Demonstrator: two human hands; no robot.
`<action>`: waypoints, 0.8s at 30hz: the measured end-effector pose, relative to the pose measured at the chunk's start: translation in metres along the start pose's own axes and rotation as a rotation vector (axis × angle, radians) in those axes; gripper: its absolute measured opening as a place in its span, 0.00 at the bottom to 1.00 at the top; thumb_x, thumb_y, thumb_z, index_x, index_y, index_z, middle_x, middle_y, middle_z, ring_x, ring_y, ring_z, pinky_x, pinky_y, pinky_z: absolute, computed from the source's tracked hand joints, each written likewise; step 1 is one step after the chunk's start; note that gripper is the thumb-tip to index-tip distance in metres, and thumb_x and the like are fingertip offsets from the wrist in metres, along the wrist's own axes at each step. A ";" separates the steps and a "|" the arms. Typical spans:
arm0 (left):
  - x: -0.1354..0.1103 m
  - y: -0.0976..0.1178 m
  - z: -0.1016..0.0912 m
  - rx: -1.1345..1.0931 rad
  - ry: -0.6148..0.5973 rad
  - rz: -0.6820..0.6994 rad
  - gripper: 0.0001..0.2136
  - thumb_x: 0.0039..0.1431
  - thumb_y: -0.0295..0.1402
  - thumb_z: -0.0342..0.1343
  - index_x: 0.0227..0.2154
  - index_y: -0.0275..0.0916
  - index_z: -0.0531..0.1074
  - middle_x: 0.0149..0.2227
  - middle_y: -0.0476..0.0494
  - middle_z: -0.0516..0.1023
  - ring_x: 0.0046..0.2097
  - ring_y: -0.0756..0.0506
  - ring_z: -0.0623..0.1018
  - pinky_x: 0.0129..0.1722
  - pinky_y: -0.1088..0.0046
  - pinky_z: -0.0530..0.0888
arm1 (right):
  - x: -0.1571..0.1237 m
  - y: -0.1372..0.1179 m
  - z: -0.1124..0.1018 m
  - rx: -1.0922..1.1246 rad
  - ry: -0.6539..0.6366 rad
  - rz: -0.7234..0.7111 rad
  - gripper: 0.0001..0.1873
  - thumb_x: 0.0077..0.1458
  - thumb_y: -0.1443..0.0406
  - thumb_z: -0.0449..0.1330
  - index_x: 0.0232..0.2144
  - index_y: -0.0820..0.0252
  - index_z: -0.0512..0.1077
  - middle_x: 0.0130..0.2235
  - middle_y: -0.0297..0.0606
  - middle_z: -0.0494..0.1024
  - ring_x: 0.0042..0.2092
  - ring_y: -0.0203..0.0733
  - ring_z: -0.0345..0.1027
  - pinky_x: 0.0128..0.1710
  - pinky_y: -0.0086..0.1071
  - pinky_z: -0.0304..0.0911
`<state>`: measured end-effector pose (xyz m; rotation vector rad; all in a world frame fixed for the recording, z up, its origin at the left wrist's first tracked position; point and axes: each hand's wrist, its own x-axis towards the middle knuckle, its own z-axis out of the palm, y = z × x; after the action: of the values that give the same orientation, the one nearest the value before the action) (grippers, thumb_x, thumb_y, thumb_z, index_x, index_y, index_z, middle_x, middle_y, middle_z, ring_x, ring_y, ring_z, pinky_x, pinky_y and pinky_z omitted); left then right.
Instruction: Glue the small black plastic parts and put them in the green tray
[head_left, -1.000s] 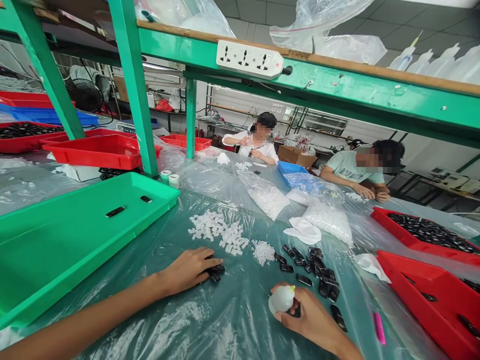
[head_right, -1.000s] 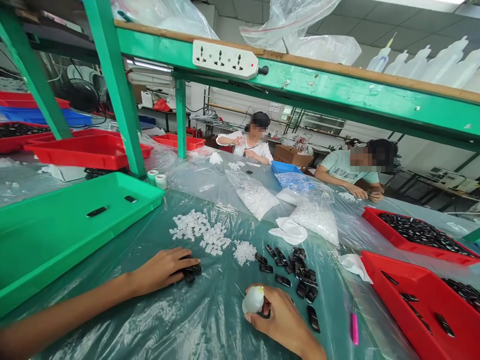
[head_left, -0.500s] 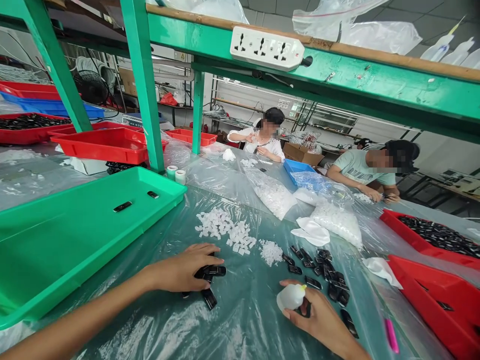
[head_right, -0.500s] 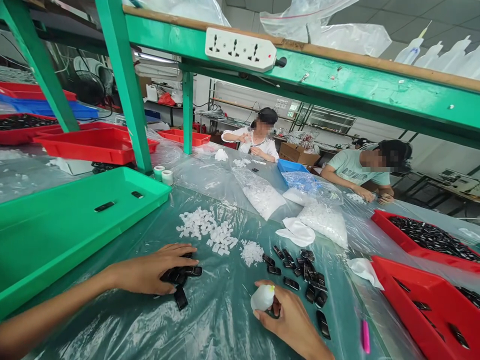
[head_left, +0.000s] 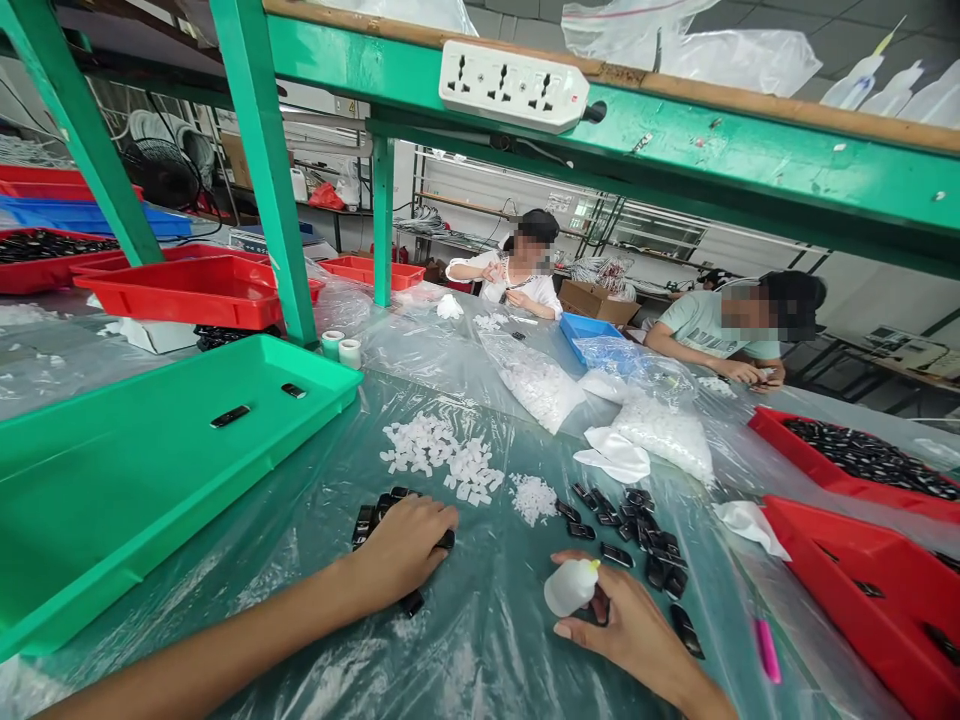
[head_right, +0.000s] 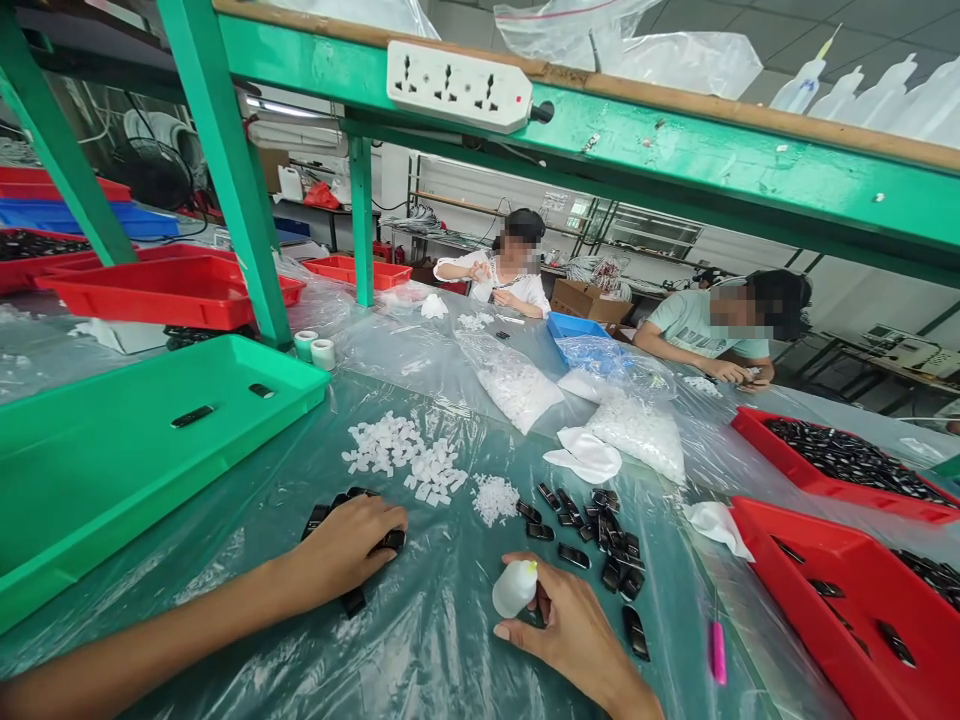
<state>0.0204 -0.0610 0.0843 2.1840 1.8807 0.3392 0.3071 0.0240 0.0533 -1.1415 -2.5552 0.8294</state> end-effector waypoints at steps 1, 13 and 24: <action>0.002 0.001 -0.002 -0.092 0.008 -0.011 0.11 0.53 0.29 0.55 0.40 0.42 0.70 0.37 0.44 0.75 0.37 0.41 0.73 0.33 0.70 0.64 | 0.000 0.000 -0.001 -0.004 0.013 -0.008 0.27 0.46 0.53 0.62 0.48 0.53 0.66 0.30 0.33 0.71 0.27 0.39 0.61 0.25 0.27 0.55; 0.029 0.023 0.043 -1.227 -0.100 -0.183 0.17 0.46 0.47 0.60 0.28 0.37 0.67 0.21 0.53 0.66 0.20 0.54 0.62 0.18 0.79 0.61 | -0.019 -0.016 -0.003 -0.245 0.687 -0.702 0.13 0.53 0.65 0.56 0.21 0.55 0.57 0.17 0.30 0.62 0.19 0.36 0.55 0.21 0.31 0.48; 0.016 0.035 0.051 -1.720 -0.162 -0.391 0.16 0.43 0.38 0.66 0.30 0.36 0.67 0.24 0.50 0.73 0.27 0.51 0.76 0.31 0.75 0.73 | -0.009 -0.038 0.033 -0.249 0.561 -0.649 0.10 0.52 0.70 0.58 0.23 0.56 0.60 0.20 0.33 0.68 0.21 0.36 0.60 0.21 0.30 0.53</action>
<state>0.0723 -0.0513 0.0484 0.6256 0.9768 1.0772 0.2761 -0.0161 0.0482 -0.4279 -2.3274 0.0251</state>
